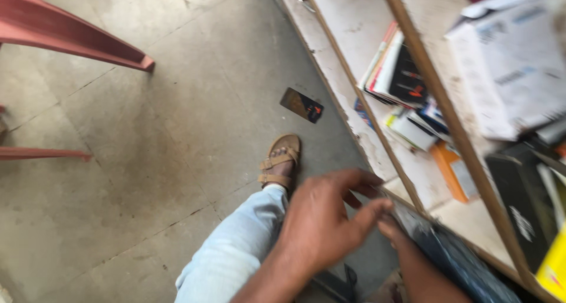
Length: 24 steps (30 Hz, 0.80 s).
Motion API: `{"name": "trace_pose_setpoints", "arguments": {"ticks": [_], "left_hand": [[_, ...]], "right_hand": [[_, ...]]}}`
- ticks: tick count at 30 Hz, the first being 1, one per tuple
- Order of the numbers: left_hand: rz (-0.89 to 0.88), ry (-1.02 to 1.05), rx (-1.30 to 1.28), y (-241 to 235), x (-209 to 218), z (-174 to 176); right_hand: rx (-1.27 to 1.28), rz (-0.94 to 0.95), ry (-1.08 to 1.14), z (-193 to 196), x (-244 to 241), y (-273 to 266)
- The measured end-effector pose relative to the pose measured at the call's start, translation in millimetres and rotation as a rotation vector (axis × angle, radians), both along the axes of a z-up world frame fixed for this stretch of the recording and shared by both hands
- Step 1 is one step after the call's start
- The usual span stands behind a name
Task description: The person cleans a small electronic component with a cotton swab, then uses a screwdriver to tighten screws on a disassembled smartphone chassis. The work is performed on a cluttered workbench with various tools and parts visible.
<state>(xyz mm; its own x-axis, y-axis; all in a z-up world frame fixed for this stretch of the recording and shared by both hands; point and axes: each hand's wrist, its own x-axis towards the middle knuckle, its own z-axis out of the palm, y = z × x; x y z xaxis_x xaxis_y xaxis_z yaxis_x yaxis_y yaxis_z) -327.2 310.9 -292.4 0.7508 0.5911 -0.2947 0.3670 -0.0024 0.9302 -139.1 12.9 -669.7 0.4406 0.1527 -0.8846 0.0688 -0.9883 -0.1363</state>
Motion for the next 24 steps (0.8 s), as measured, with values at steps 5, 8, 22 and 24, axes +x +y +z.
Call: {"name": "trace_pose_setpoints", "arguments": {"ticks": [5,8,22,24], "left_hand": [[-0.003,-0.077,-0.059,4.2,-6.3,-2.9],[-0.033,-0.074,-0.156,5.0,-3.6,0.3],[-0.521,0.250,0.256,-36.7,6.3,-41.9],[-0.766,0.332,0.302,-53.7,2.6,-59.1]], "right_hand": [[0.028,-0.004,0.014,-25.6,-15.5,24.2],[0.067,-0.009,-0.008,-28.3,-21.9,32.1],[0.480,0.222,-0.223,42.6,-65.7,62.6],[0.583,0.274,-0.243,91.8,-76.8,71.0]]}}
